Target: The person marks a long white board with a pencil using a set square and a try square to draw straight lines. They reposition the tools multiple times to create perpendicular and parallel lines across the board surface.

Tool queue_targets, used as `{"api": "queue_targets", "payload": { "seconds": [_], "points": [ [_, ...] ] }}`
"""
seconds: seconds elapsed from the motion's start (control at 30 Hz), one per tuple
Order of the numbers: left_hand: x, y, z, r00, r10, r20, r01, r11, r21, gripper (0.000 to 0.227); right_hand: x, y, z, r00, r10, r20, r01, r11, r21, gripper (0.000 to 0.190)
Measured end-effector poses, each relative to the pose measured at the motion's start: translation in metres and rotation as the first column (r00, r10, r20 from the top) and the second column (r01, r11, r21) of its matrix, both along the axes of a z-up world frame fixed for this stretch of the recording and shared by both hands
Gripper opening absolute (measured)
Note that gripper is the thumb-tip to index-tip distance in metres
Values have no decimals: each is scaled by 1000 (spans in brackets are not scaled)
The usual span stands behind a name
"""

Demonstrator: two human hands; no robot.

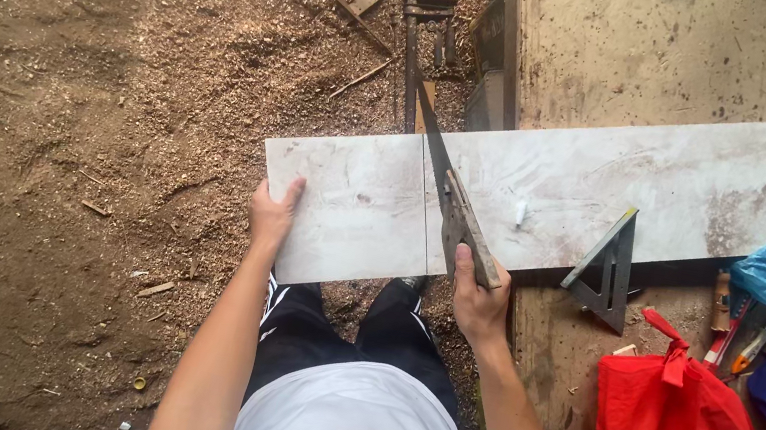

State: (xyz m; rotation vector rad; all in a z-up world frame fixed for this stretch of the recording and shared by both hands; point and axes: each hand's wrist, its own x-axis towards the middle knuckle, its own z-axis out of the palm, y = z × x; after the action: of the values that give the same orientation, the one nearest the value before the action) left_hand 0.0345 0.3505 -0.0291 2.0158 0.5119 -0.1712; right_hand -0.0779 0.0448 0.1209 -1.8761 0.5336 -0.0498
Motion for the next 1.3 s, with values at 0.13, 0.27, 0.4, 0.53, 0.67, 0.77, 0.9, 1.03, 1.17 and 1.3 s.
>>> {"api": "queue_targets", "payload": {
  "seconds": [0.13, 0.27, 0.4, 0.53, 0.67, 0.77, 0.9, 1.03, 1.17, 1.3],
  "points": [
    [-5, -4, 11, 994, 26, -109, -17, 996, 89, 67, -3, -2, -6, 998, -2, 60, -2, 998, 69, 41],
    [3, -15, 30, 988, -133, 82, 84, 895, 437, 101, -8, -7, -16, 991, 17, 132, -24, 998, 51, 40],
    [-1, -47, 45, 906, -396, 148, 230, 756, 613, 105, -25, -19, -30, 978, 104, 181, -38, 942, -334, 35],
    [-20, -106, 54, 766, -565, 307, 432, 805, 406, 72, -28, -51, -50, 979, 118, 163, -23, 870, -492, 36],
    [-50, -194, 64, 766, -627, 144, 641, 762, -89, 45, -34, -87, -75, 976, 181, 123, -63, 769, -637, 32],
    [-60, -252, 75, 713, -670, 209, 688, 609, -395, 42, -46, -105, -81, 963, 199, 180, 0, 671, -741, 25],
    [-72, -312, 74, 647, -722, 246, 727, 487, -484, 38, -70, -133, -88, 973, 121, 195, 62, 678, -732, 14],
    [-81, -368, 48, 584, -773, 248, 762, 417, -496, 42, -75, -181, -97, 975, 49, 215, 125, 679, -723, 16],
    [-91, -421, 14, 609, -734, 300, 743, 396, -539, 52, -72, -227, -102, 986, 47, 161, 88, 673, -734, 29],
    [-88, -448, 3, 727, -645, 235, 577, 390, -718, 48, -93, -268, -108, 947, 79, 313, 166, 712, -682, 50]
  ]
}}
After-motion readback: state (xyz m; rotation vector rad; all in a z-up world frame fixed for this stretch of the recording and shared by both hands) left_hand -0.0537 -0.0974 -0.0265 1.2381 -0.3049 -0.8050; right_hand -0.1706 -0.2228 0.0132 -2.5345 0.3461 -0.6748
